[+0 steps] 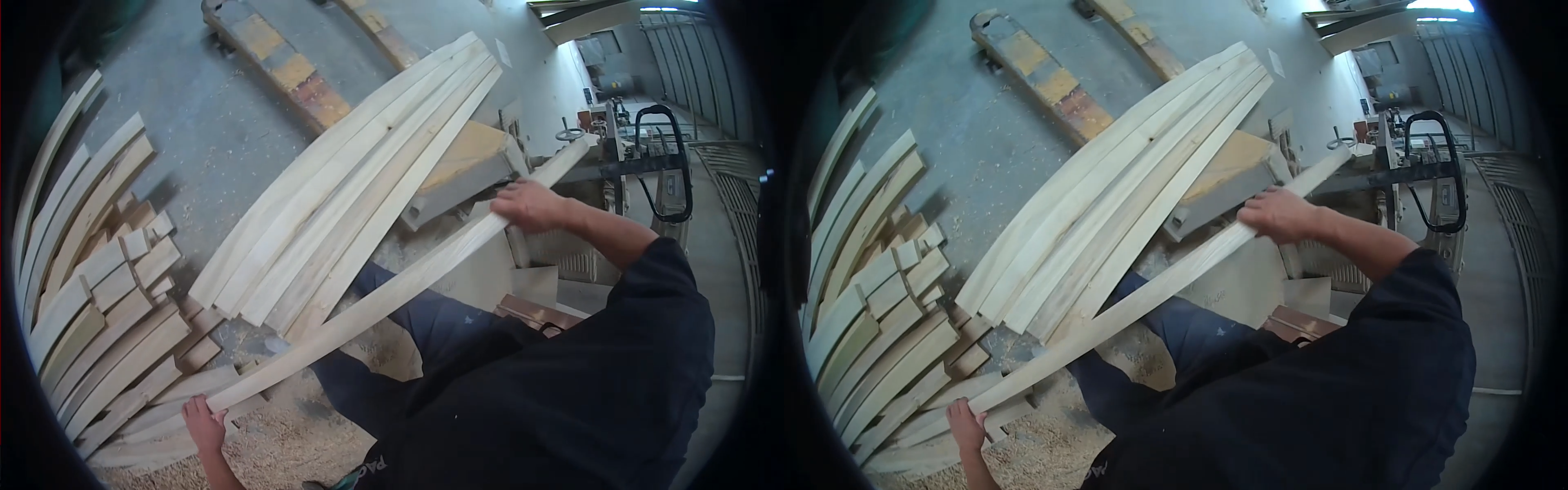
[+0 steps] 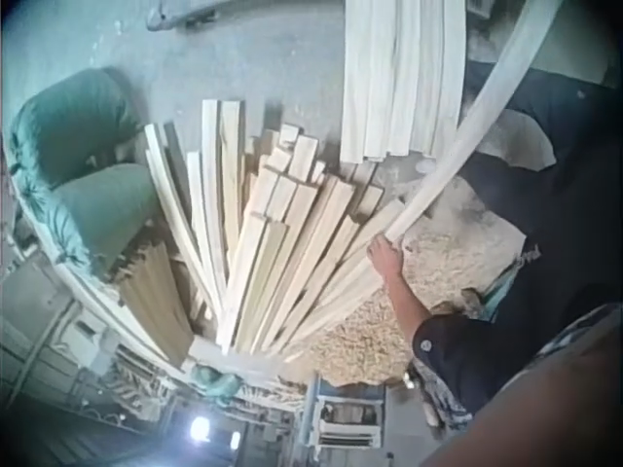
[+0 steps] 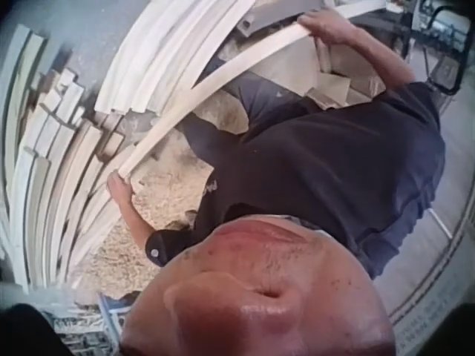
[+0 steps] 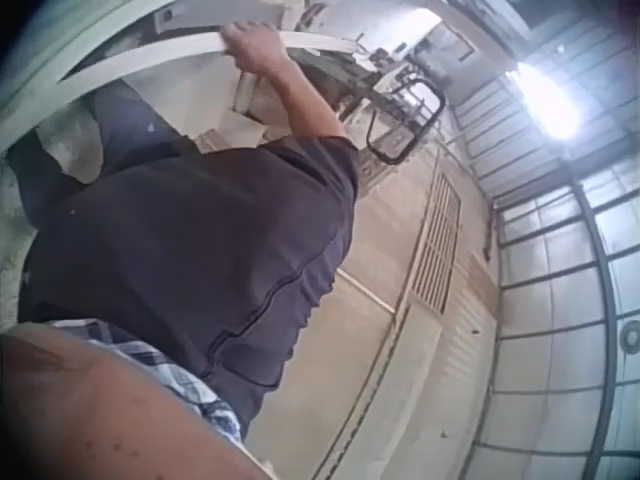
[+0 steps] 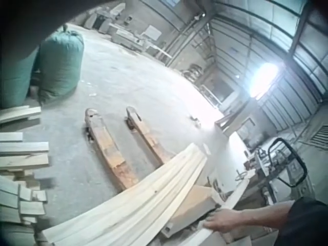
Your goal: Organizing and stacking curved wooden planks onto a pallet jack in a factory.
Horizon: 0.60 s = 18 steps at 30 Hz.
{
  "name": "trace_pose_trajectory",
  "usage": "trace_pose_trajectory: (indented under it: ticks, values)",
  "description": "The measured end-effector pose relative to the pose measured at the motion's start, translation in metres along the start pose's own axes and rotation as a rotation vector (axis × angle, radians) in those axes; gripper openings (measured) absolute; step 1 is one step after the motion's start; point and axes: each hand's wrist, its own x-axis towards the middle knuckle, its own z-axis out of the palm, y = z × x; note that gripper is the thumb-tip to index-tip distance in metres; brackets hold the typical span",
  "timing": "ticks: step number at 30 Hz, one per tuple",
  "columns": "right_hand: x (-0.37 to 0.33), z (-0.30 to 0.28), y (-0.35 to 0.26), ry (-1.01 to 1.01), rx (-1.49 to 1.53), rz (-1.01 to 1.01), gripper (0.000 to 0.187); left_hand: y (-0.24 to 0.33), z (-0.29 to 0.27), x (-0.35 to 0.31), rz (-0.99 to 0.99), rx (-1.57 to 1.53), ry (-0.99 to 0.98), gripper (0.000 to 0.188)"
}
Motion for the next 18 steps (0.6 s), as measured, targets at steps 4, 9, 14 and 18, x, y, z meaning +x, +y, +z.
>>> trace_pose_trajectory:
  ticks: [4,9,14,18]
  values:
    - [0.036,0.019,0.073,0.071,-0.101,0.106,0.032,0.017,0.021,0.039,0.061,0.022,0.117,0.056]
    - [0.116,0.063,0.157,0.091,-0.174,0.236,0.032,0.06,0.039,0.107,0.122,0.061,0.19,0.054]
    - [0.189,0.081,0.218,-0.091,-0.171,0.455,0.05,0.133,0.069,0.165,0.122,-0.012,0.051,0.045]
    - [0.273,0.092,0.16,-0.043,0.069,0.051,0.072,0.221,0.081,0.223,0.095,-0.044,-0.032,0.041]
